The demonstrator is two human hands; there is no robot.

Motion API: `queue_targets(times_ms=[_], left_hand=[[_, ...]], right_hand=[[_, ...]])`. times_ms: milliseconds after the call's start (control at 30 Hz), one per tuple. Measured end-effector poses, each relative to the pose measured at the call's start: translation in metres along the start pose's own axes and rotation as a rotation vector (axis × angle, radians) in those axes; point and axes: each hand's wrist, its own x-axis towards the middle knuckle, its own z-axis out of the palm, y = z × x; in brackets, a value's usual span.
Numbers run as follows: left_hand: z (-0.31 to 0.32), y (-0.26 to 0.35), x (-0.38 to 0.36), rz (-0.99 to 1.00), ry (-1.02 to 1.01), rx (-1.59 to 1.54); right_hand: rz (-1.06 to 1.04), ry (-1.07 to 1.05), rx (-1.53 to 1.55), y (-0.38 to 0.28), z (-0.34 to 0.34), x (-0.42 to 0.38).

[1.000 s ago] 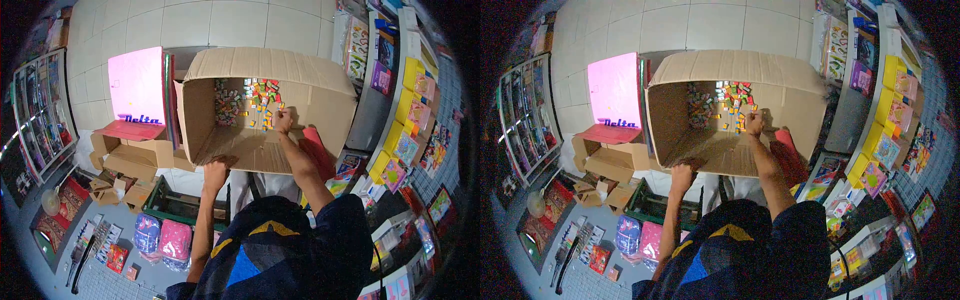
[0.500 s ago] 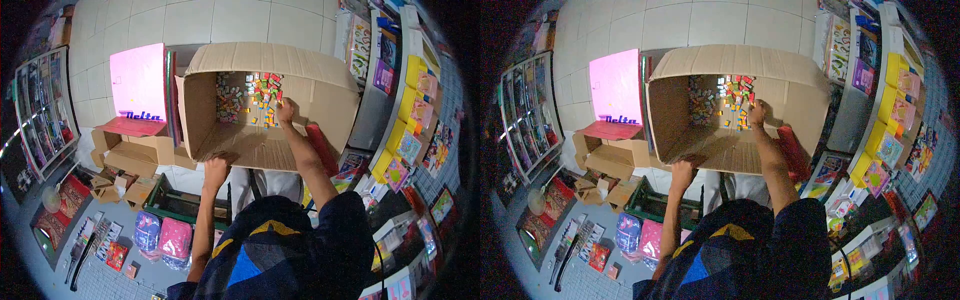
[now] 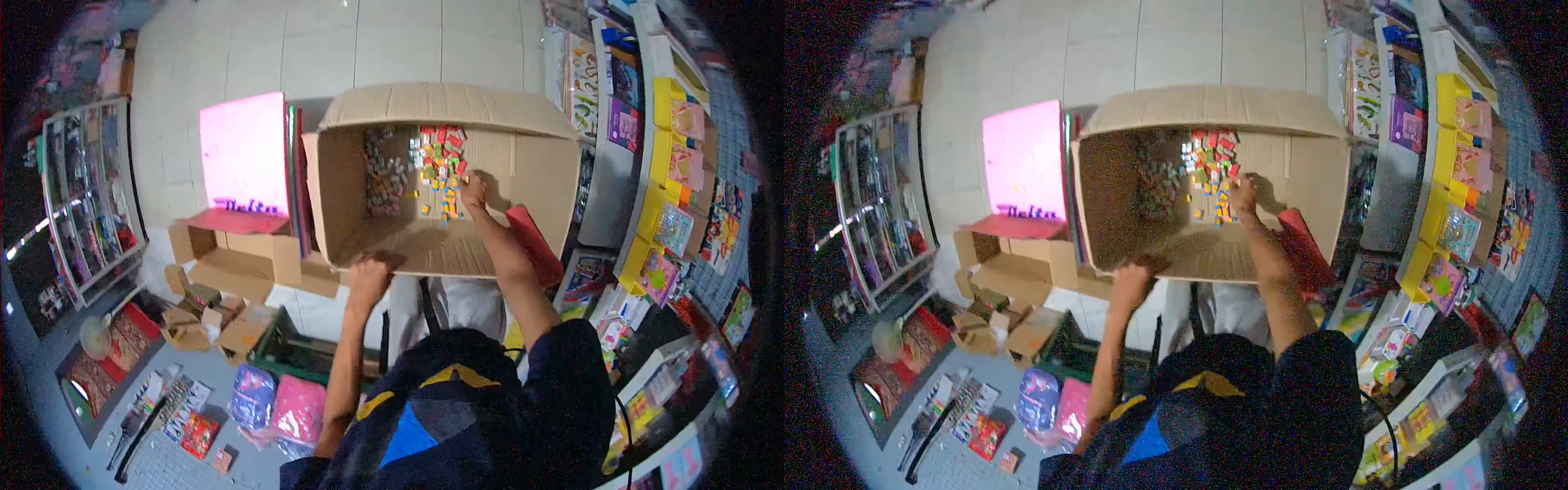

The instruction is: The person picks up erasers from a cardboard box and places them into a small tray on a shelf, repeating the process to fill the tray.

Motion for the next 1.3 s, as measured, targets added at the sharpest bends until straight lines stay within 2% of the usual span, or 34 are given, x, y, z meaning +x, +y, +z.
queue_targets(times_ms=[33, 67, 133, 233, 333, 367, 433, 533, 567, 667, 733, 800, 900, 967, 1067, 1100, 1300], left_hand=[[-0.005, 0.000, -0.001, 0.183, 0.183, -0.045], [-0.008, 0.000, -0.003, 0.269, 0.222, -0.042], [-0.019, 0.009, -0.004, 0.237, 0.140, -0.266], [-0.036, 0.022, 0.001, 0.373, 0.394, -0.589], [-0.064, 0.040, 0.000, 0.320, 0.672, -0.892], [-0.073, 0.042, -0.002, 0.290, 0.687, -0.888], [-0.083, 0.044, -0.013, 0.316, 0.567, -1.083], [-0.093, 0.054, -0.035, 0.402, 0.468, -1.231], [-0.093, 0.056, -0.042, 0.430, 0.425, -1.256], [-0.084, 0.067, -0.052, 0.525, 0.351, -1.409], [-0.080, 0.079, -0.065, 0.514, 0.298, -1.505], [-0.075, 0.093, -0.074, 0.533, 0.127, -1.598], [-0.062, 0.118, -0.085, 0.485, -0.086, -1.675], [-0.058, 0.137, -0.095, 0.489, -0.153, -1.655], [-0.046, 0.166, -0.096, 0.503, -0.212, -1.552], [-0.041, 0.175, -0.096, 0.521, -0.225, -1.518], [-0.027, 0.229, -0.112, 0.748, -0.334, -1.246]], right_hand=[[-0.069, -0.020, -0.092, 0.000, -0.002, 0.004], [-0.118, -0.059, -0.027, 0.000, -0.002, 0.007], [-0.223, -0.143, 0.080, -0.021, -0.023, -0.003], [-0.508, -0.315, 0.282, -0.086, -0.065, -0.038], [-0.589, -0.452, 0.279, -0.174, -0.129, -0.112], [-0.630, -0.463, 0.321, -0.194, -0.144, -0.135], [-0.700, -0.480, 0.408, -0.217, -0.165, -0.177], [-0.720, -0.346, 0.365, -0.222, -0.188, -0.219], [-0.634, -0.336, 0.406, -0.224, -0.199, -0.237], [-0.619, -0.244, 0.590, -0.192, -0.204, -0.256], [-0.574, -0.128, 0.688, -0.180, -0.214, -0.275], [-0.534, -0.044, 0.808, -0.164, -0.224, -0.295], [-0.621, 0.236, 0.638, -0.144, -0.241, -0.328], [-0.670, 0.396, 0.513, -0.129, -0.248, -0.343], [-0.526, 0.391, 0.640, -0.111, -0.263, -0.378], [-0.401, 0.299, 0.920, -0.115, -0.267, -0.395], [-0.312, 0.433, 0.890, -0.051, -0.275, -0.424]])
